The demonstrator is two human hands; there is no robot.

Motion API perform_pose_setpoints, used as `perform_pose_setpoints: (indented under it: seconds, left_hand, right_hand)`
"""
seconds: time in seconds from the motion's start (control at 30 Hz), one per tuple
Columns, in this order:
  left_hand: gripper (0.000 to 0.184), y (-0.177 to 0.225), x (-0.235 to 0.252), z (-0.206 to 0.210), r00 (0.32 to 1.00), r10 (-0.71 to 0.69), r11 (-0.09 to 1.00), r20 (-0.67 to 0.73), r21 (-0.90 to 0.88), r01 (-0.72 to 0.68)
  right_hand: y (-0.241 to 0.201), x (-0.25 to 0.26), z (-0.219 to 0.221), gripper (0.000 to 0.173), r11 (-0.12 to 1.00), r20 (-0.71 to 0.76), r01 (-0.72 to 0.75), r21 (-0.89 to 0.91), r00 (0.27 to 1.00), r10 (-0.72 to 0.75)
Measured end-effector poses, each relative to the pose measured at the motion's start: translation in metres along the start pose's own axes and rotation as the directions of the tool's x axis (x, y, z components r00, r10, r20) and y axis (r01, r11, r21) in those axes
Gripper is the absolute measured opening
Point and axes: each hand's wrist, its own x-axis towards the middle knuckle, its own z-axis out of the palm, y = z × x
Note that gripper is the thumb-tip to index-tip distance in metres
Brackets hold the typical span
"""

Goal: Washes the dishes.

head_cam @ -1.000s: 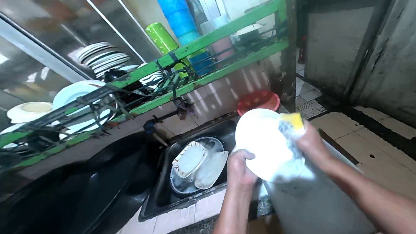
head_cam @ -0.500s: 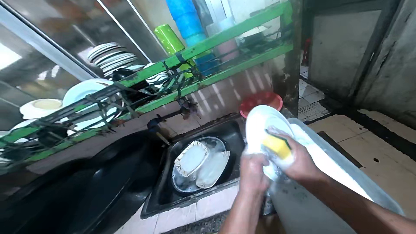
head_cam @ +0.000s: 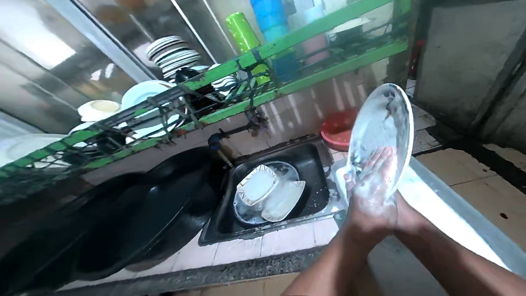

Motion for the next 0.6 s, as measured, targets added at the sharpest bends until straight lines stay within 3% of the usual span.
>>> perform_pose_setpoints:
  seconds: [0.03, 0.1, 0.2, 0.27, 0.33, 0.37, 0.43, 0.53, 0.6]
  left_hand:
    - [0.046, -0.018, 0.003, -0.003, 0.999, 0.047, 0.995, 0.016, 0.086, -0.049]
    - [0.057, -0.039, 0.005, -0.024, 0.991, -0.130, 0.964, 0.027, 0.236, 0.121]
    - [0.056, -0.077, 0.002, -0.064, 0.839, -0.543, 0.708, -0.037, 0.516, 0.482]
    - [0.047, -0.118, -0.011, -0.088, 0.704, -0.710, 0.520, -0.029, 0.653, 0.551]
    - [0.044, -0.147, -0.021, -0.101, 0.577, -0.817, 0.382, -0.011, 0.739, 0.555]
    - [0.045, -0.154, -0.022, -0.101, 0.557, -0.830, 0.364, -0.003, 0.754, 0.546]
    - [0.047, -0.149, -0.013, -0.086, 0.610, -0.792, 0.429, 0.021, 0.730, 0.532]
    - [0.044, -0.128, 0.009, -0.038, 0.733, -0.657, 0.648, 0.178, 0.631, 0.427]
    - [0.041, -0.115, 0.019, -0.005, 0.680, -0.641, 0.700, 0.357, 0.635, 0.327]
  right_hand:
    - [0.007, 0.003, 0.006, 0.046, 0.991, 0.024, -0.078, 0.104, 0.997, 0.076]
    - [0.011, 0.020, 0.006, 0.032, 0.968, -0.033, -0.209, 0.139, 0.976, 0.215]
    - [-0.010, 0.022, -0.031, 0.036, 0.947, -0.168, -0.204, -0.249, 0.972, 0.165]
    - [-0.029, 0.009, -0.057, 0.038, 0.782, -0.273, -0.178, -0.597, 0.962, 0.011]
    - [-0.042, 0.004, -0.086, 0.053, 0.499, -0.324, -0.237, -0.834, 0.942, -0.093]
    - [-0.045, 0.002, -0.097, 0.062, 0.351, -0.339, -0.278, -0.894, 0.933, -0.124]
    - [-0.047, -0.001, -0.107, 0.070, 0.087, -0.351, -0.342, -0.936, 0.928, -0.129]
    - [-0.044, -0.004, -0.102, 0.063, -0.137, -0.322, -0.327, -0.935, 0.945, -0.057]
    - [-0.043, -0.002, -0.101, 0.059, -0.237, -0.300, -0.300, -0.924, 0.953, -0.037]
